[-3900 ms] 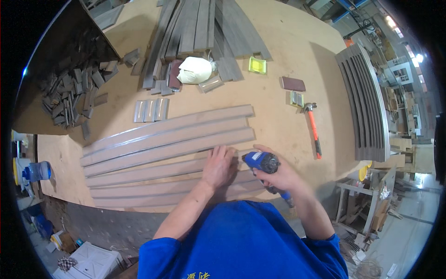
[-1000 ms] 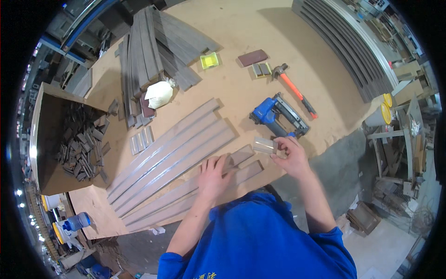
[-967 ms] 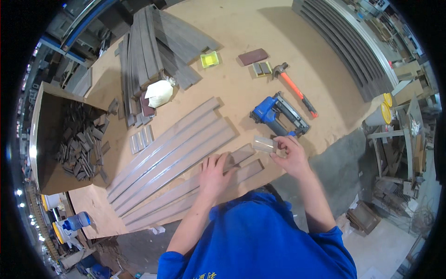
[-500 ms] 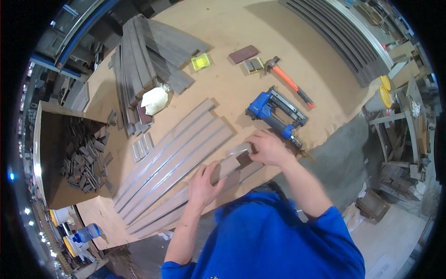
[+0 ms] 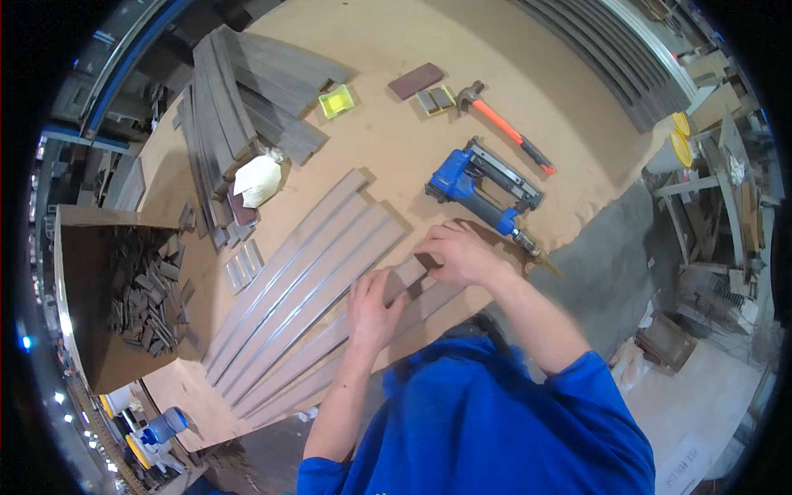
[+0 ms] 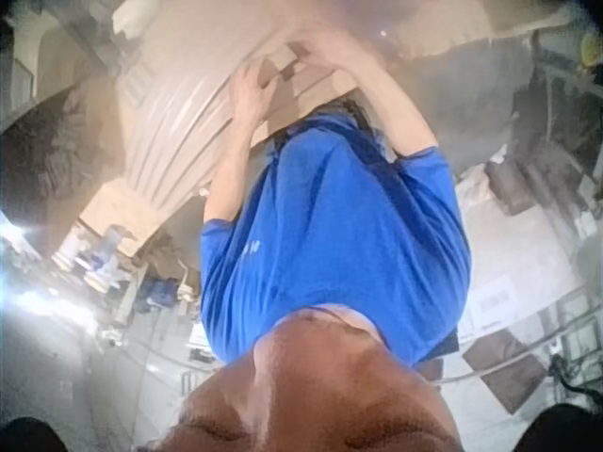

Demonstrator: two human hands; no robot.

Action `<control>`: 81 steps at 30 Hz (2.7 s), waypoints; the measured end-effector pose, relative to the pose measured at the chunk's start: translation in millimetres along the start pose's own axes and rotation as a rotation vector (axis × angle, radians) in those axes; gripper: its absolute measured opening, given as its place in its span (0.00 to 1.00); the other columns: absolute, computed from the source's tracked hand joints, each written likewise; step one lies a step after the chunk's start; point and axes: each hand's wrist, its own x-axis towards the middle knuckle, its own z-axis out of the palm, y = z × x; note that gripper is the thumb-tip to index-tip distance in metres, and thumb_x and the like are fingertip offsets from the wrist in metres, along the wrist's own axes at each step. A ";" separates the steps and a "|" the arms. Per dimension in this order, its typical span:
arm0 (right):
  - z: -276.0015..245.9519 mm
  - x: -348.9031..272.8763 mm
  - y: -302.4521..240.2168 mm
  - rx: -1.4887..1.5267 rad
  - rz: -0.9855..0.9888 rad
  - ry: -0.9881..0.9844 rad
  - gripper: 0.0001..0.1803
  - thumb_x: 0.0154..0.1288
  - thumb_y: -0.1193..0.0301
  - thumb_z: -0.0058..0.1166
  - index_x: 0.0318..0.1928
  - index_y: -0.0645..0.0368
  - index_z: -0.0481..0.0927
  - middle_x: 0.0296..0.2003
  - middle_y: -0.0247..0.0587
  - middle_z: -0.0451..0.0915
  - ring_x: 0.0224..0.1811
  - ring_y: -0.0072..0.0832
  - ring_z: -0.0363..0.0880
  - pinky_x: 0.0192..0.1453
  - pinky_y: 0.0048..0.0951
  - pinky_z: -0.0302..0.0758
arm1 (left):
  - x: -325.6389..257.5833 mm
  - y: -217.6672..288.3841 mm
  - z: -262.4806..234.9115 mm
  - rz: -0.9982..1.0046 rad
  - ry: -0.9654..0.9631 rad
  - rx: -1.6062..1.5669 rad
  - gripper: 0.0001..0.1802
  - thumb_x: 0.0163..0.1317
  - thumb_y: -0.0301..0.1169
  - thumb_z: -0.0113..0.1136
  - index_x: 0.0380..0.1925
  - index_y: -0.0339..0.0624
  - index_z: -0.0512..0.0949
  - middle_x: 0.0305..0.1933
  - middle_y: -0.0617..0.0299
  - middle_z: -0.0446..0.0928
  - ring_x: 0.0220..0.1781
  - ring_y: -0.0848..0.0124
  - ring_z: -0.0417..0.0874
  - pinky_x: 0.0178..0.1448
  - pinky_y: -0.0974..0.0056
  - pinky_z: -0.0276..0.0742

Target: The worker is assembling wooden components by attaching small wood blocks to longer strips using a pneumatic nail gun.

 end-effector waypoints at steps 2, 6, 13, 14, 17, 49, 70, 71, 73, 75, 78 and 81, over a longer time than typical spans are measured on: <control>1.1 -0.2 1.3 0.005 0.007 0.006 0.28 0.50 0.68 0.73 0.56 0.43 0.88 0.50 0.34 0.81 0.62 0.39 0.76 0.69 0.45 0.72 | 0.8 -0.2 1.5 -0.008 -0.011 0.017 0.29 0.56 0.30 0.77 0.59 0.40 0.82 0.56 0.50 0.80 0.61 0.50 0.80 0.67 0.50 0.77; -0.4 -2.1 2.9 0.024 0.027 -0.003 0.28 0.51 0.68 0.73 0.57 0.42 0.87 0.51 0.33 0.81 0.62 0.39 0.76 0.70 0.46 0.72 | 3.6 -1.5 3.3 -0.002 -0.033 0.041 0.30 0.55 0.30 0.78 0.59 0.40 0.82 0.54 0.50 0.80 0.59 0.50 0.80 0.66 0.49 0.76; -4.2 -3.2 2.5 0.043 0.060 -0.056 0.28 0.54 0.66 0.74 0.59 0.39 0.87 0.53 0.33 0.82 0.67 0.40 0.74 0.75 0.53 0.70 | 3.6 -4.9 5.8 -0.013 -0.088 0.097 0.32 0.54 0.33 0.79 0.61 0.42 0.81 0.55 0.53 0.79 0.59 0.51 0.78 0.65 0.49 0.75; -1.4 -5.4 4.2 0.046 0.041 -0.017 0.28 0.54 0.66 0.73 0.58 0.40 0.87 0.53 0.33 0.82 0.66 0.40 0.75 0.73 0.53 0.70 | 3.3 -4.4 6.6 -0.007 -0.100 0.102 0.32 0.54 0.33 0.79 0.61 0.42 0.81 0.55 0.53 0.79 0.59 0.51 0.78 0.65 0.49 0.75; 6.7 -13.8 -0.1 0.028 0.072 0.036 0.27 0.54 0.65 0.73 0.57 0.42 0.87 0.53 0.33 0.82 0.65 0.39 0.75 0.70 0.54 0.70 | 3.0 -5.3 8.3 0.005 -0.082 0.143 0.33 0.54 0.33 0.79 0.61 0.42 0.81 0.53 0.54 0.78 0.58 0.51 0.78 0.64 0.48 0.75; 43.9 -46.5 -38.8 0.078 0.248 0.351 0.24 0.58 0.64 0.69 0.56 0.52 0.87 0.50 0.37 0.84 0.57 0.40 0.76 0.65 0.53 0.65 | 2.8 0.0 10.7 -0.061 -0.052 0.162 0.31 0.54 0.34 0.77 0.60 0.46 0.82 0.50 0.58 0.76 0.60 0.55 0.77 0.66 0.47 0.71; -123.8 -2.4 -31.9 0.469 0.382 -0.122 0.48 0.61 0.78 0.66 0.80 0.45 0.63 0.57 0.46 0.79 0.54 0.38 0.84 0.60 0.36 0.82 | -5.6 -5.4 4.1 -0.033 0.018 0.103 0.33 0.53 0.34 0.76 0.61 0.45 0.80 0.54 0.58 0.76 0.64 0.56 0.75 0.66 0.48 0.69; -127.7 -5.5 -42.1 0.643 0.477 -0.216 0.45 0.62 0.78 0.66 0.79 0.44 0.66 0.52 0.41 0.81 0.47 0.29 0.82 0.53 0.32 0.82 | -5.7 -5.6 4.9 -0.032 -0.002 0.089 0.33 0.53 0.34 0.76 0.62 0.46 0.79 0.54 0.58 0.76 0.63 0.57 0.75 0.66 0.48 0.69; -119.5 -5.9 -57.7 0.770 0.574 -0.293 0.38 0.64 0.74 0.67 0.75 0.45 0.73 0.43 0.34 0.84 0.30 0.15 0.75 0.36 0.24 0.76 | -6.3 -9.0 7.3 -0.034 -0.015 0.095 0.33 0.53 0.34 0.76 0.62 0.46 0.79 0.54 0.59 0.76 0.63 0.57 0.75 0.65 0.49 0.69; -113.1 -4.8 -67.9 0.642 0.612 -0.384 0.35 0.65 0.72 0.68 0.72 0.46 0.76 0.41 0.35 0.85 0.33 0.19 0.78 0.41 0.27 0.78 | -6.7 -11.7 9.8 -0.028 -0.036 0.108 0.33 0.53 0.35 0.76 0.62 0.46 0.79 0.54 0.59 0.75 0.63 0.57 0.75 0.65 0.49 0.69; -95.7 -1.1 -76.2 0.506 0.528 -0.365 0.34 0.65 0.71 0.68 0.72 0.47 0.76 0.45 0.37 0.86 0.41 0.23 0.82 0.50 0.30 0.81 | -6.6 -13.2 11.3 0.001 0.003 0.084 0.33 0.53 0.35 0.76 0.61 0.47 0.79 0.53 0.60 0.75 0.62 0.59 0.75 0.65 0.50 0.69; -87.4 0.2 -71.7 0.524 0.417 -0.288 0.34 0.64 0.70 0.67 0.71 0.48 0.77 0.50 0.39 0.86 0.50 0.26 0.83 0.60 0.31 0.79 | -6.5 -10.8 9.7 -0.029 -0.044 0.106 0.29 0.57 0.36 0.74 0.60 0.48 0.78 0.57 0.60 0.75 0.65 0.59 0.75 0.66 0.48 0.70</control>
